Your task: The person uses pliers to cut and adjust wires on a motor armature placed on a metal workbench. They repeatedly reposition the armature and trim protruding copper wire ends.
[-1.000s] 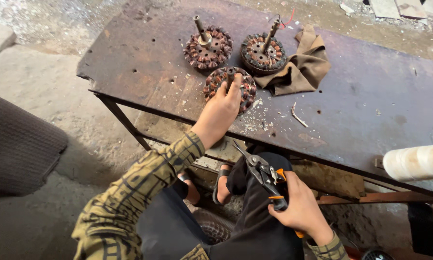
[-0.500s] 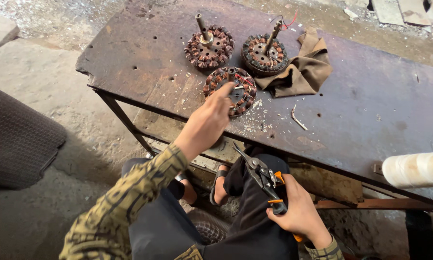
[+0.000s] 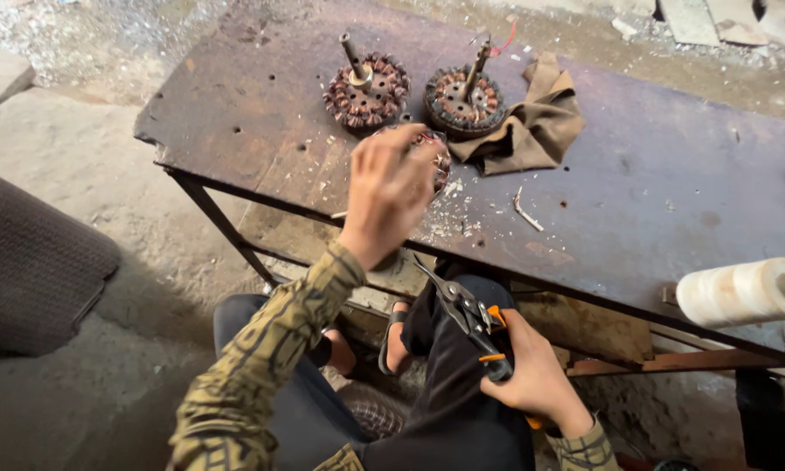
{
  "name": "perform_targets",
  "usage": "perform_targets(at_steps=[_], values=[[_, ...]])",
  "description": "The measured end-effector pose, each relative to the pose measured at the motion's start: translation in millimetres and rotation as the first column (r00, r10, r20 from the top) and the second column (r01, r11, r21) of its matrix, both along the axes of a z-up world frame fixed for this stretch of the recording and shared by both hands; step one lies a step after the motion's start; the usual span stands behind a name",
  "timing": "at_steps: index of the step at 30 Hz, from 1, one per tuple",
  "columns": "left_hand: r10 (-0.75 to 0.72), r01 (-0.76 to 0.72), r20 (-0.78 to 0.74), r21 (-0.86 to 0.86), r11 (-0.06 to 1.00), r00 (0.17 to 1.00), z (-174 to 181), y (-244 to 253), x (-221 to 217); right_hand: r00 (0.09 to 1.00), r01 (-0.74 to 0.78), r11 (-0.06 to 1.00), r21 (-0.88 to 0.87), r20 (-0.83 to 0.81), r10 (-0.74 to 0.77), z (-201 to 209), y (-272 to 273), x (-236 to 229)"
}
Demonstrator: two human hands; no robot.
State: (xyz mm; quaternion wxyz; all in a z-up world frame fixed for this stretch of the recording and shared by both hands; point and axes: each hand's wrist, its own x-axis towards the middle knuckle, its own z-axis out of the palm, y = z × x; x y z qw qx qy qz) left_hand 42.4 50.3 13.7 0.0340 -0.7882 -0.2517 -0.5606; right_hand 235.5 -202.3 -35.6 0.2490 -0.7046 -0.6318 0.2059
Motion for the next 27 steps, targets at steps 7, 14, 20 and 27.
perform_targets(at_steps=[7,14,20,27], values=[[0.024,-0.028,-0.015,-0.546,0.837,1.0,0,40,21,0.966,-0.116,0.993,0.037,-0.229,0.121,12,-8,17],[-0.127,0.173,0.21,-0.216,0.961,0.969,-23,35,8,0.656,-0.186,0.958,0.22,0.753,-0.045,93,-9,21],[-0.227,0.264,0.21,-0.165,0.95,0.951,-24,40,6,0.527,-0.117,0.973,0.199,0.843,-0.109,136,28,41],[-0.308,0.346,0.211,-0.169,0.923,0.927,-19,35,-2,0.417,-0.085,0.846,-0.526,-0.79,-0.449,108,28,12]])
